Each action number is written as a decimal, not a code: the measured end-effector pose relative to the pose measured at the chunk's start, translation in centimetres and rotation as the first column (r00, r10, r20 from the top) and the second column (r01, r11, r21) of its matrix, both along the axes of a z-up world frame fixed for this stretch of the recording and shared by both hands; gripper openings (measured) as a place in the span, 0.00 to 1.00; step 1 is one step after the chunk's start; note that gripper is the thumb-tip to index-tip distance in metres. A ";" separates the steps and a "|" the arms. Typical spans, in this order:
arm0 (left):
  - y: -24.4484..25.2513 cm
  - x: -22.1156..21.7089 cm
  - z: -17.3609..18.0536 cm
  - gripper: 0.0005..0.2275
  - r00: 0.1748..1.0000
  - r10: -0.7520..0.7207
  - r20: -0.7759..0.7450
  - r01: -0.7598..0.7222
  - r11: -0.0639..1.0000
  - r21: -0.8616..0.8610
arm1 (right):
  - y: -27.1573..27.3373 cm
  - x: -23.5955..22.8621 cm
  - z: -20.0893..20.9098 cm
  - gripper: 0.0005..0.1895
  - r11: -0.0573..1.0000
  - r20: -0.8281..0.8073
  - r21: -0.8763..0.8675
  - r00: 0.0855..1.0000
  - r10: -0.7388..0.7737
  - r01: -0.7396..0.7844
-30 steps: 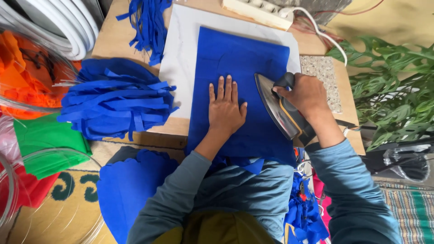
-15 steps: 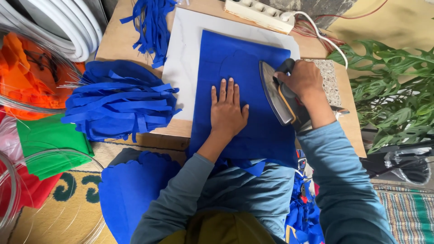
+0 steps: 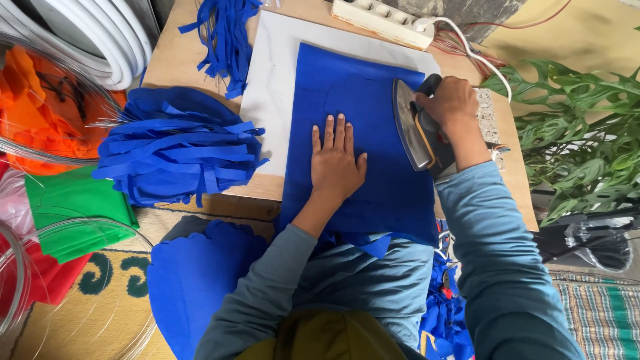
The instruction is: The person is ironing blue fabric pieces on a flat board and then stacking them.
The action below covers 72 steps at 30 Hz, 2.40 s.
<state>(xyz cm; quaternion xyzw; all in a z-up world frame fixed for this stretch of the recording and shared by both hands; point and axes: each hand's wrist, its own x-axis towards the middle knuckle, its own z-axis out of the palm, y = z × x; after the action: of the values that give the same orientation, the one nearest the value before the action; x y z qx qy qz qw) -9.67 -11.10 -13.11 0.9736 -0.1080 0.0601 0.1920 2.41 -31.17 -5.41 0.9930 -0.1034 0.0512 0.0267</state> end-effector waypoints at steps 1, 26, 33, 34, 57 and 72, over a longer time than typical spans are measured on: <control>0.0 0.0 -0.1 0.27 1.000 0.002 0.005 -0.002 1.000 0.001 | 0.0 -0.5 0.2 0.31 1.000 0.005 0.001 1.000 0.002 -0.002; 5.4 -7.6 -0.6 0.14 0.788 0.046 0.614 0.154 0.951 -0.268 | 9.7 -10.8 3.5 0.23 0.875 -0.045 0.077 0.875 0.483 -0.479; 4.5 -7.2 -0.9 0.16 0.803 0.032 0.595 0.114 0.972 -0.205 | 9.6 -7.8 2.4 0.25 0.893 -0.024 0.007 0.892 0.451 -0.451; 4.4 -7.3 -0.8 0.16 0.804 0.033 0.594 0.113 0.972 -0.206 | 9.4 -6.7 1.8 0.25 0.892 -0.026 0.007 0.892 0.452 -0.451; 2.2 -0.3 0.9 0.25 0.999 0.048 -0.011 -0.048 0.997 0.058 | 6.9 -2.0 1.8 0.26 0.966 -0.068 0.057 0.964 0.257 -0.253; 2.3 -0.1 0.7 0.26 0.998 0.027 -0.058 -0.022 0.997 0.076 | 6.2 -2.2 2.2 0.31 0.984 -0.101 0.089 0.981 0.163 -0.155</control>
<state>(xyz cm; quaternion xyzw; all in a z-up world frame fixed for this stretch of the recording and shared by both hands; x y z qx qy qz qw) -9.75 -8.78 -12.38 0.9827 -0.0925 0.0296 0.1576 0.25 -25.00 -3.17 0.9996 -0.0241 -0.0049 -0.0121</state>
